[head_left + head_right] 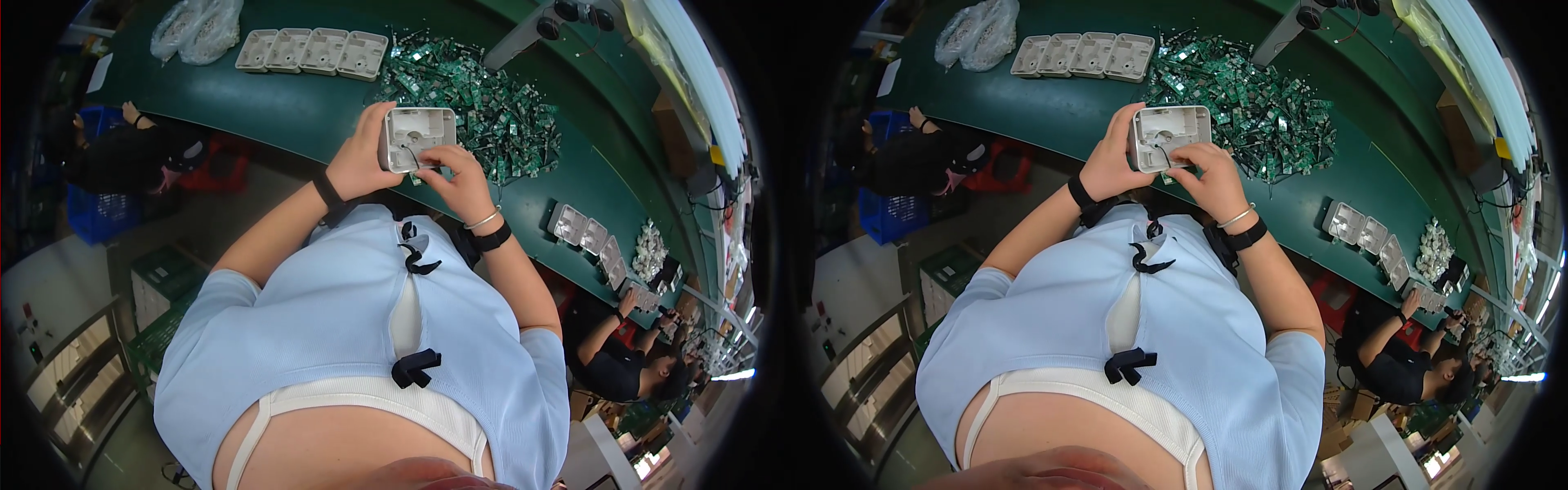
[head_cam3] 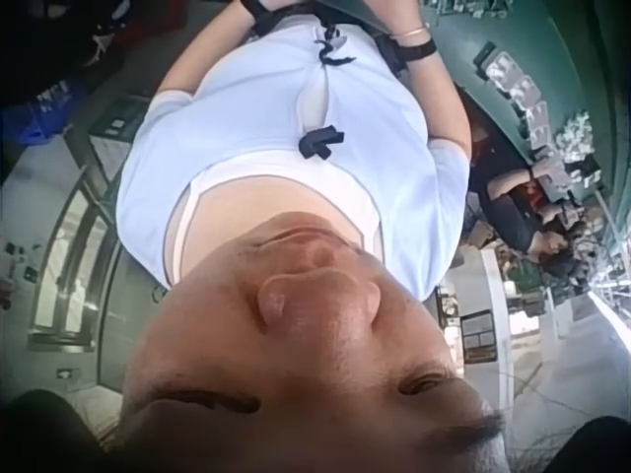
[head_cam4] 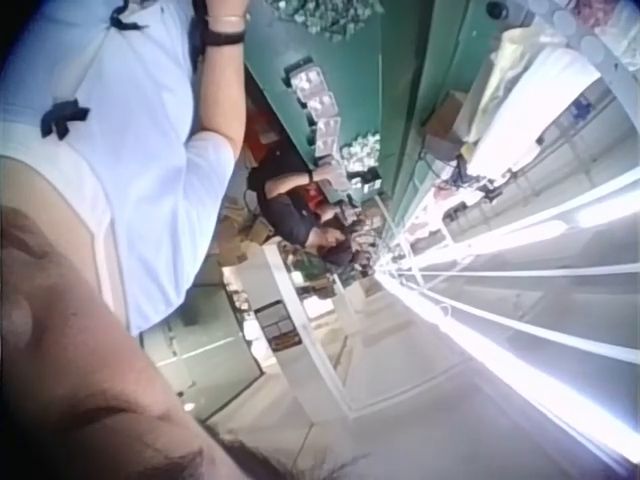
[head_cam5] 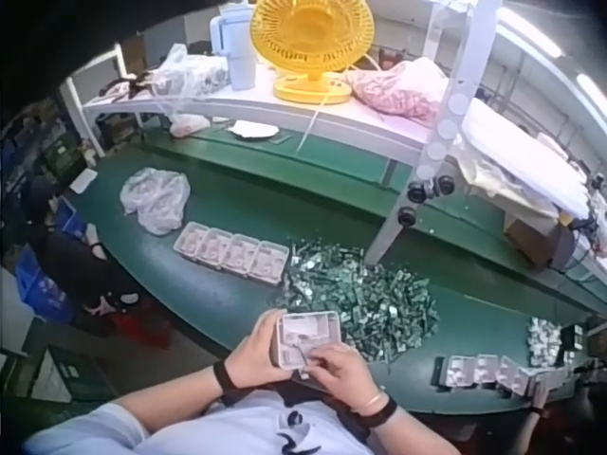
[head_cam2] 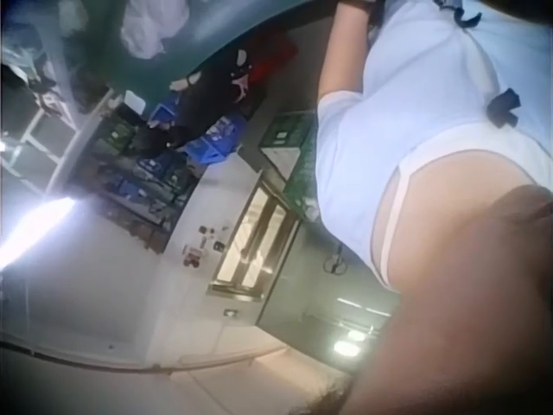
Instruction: The person picks up a plastic housing and a circuit board, fits the board into the housing, and then places the assembled unit into a tray. This process is repeated for several units, handling one housing and one circuit board at a time.
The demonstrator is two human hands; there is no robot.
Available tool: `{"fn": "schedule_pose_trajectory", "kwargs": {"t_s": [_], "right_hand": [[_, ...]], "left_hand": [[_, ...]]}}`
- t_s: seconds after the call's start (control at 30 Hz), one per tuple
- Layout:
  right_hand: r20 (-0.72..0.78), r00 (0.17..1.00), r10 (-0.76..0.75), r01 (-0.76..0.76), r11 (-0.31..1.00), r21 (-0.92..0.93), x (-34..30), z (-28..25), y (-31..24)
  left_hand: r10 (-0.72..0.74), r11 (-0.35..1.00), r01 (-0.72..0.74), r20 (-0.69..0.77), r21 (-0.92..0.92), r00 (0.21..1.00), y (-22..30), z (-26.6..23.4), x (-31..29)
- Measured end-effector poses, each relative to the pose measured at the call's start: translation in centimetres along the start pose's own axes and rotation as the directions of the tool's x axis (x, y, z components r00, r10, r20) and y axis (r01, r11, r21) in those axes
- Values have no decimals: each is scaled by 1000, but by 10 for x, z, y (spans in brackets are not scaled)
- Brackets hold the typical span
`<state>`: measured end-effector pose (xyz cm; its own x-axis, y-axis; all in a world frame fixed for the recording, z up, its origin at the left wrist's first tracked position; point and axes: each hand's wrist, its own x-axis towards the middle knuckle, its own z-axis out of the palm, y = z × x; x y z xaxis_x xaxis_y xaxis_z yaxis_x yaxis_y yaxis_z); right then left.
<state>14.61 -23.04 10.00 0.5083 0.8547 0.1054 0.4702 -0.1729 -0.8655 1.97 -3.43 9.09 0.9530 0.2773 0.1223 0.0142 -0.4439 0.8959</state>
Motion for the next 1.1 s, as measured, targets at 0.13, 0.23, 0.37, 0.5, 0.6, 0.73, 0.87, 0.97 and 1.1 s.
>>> {"fn": "schedule_pose_trajectory", "kwargs": {"t_s": [0.13, 0.23, 0.37, 0.5, 0.6, 0.73, 0.87, 0.97, 1.1], "right_hand": [[-16, 974, -224, 208, 927, -311, -2, 6, 5], [143, 941, -306, 333, 773, -541, -6, 7, 9], [187, 945, -269, 328, 783, -529, -18, 12, 24], [118, 979, -167, 203, 856, -476, -44, 14, 38], [48, 993, -111, 120, 845, -521, -82, 2, 51], [-44, 999, 0, -27, 787, -617, -145, -22, 71], [-117, 988, 99, -153, 685, -712, -197, -53, 107], [-146, 976, 162, -216, 625, -750, -217, -75, 146], [-205, 949, 238, -305, 541, -783, -237, -94, 177]], "left_hand": [[-23, 1000, 23, 20, -3, 1000, -5, 6, 5], [-42, 999, 42, 49, 9, 998, -15, 13, 8], [37, 994, -52, 157, 94, 987, -45, 25, 11], [47, 972, 57, 423, -228, 905, -62, 28, 24], [-129, 988, 148, 320, -37, 939, -88, 3, 46], [-123, 939, 179, -202, 293, 972, -192, -44, 103], [-13, 819, 207, -344, 536, 939, -257, -73, 142], [-253, 649, 387, -294, 655, 922, -279, -75, 156], [-396, 566, 461, -266, 683, 879, -258, -63, 170]]}}
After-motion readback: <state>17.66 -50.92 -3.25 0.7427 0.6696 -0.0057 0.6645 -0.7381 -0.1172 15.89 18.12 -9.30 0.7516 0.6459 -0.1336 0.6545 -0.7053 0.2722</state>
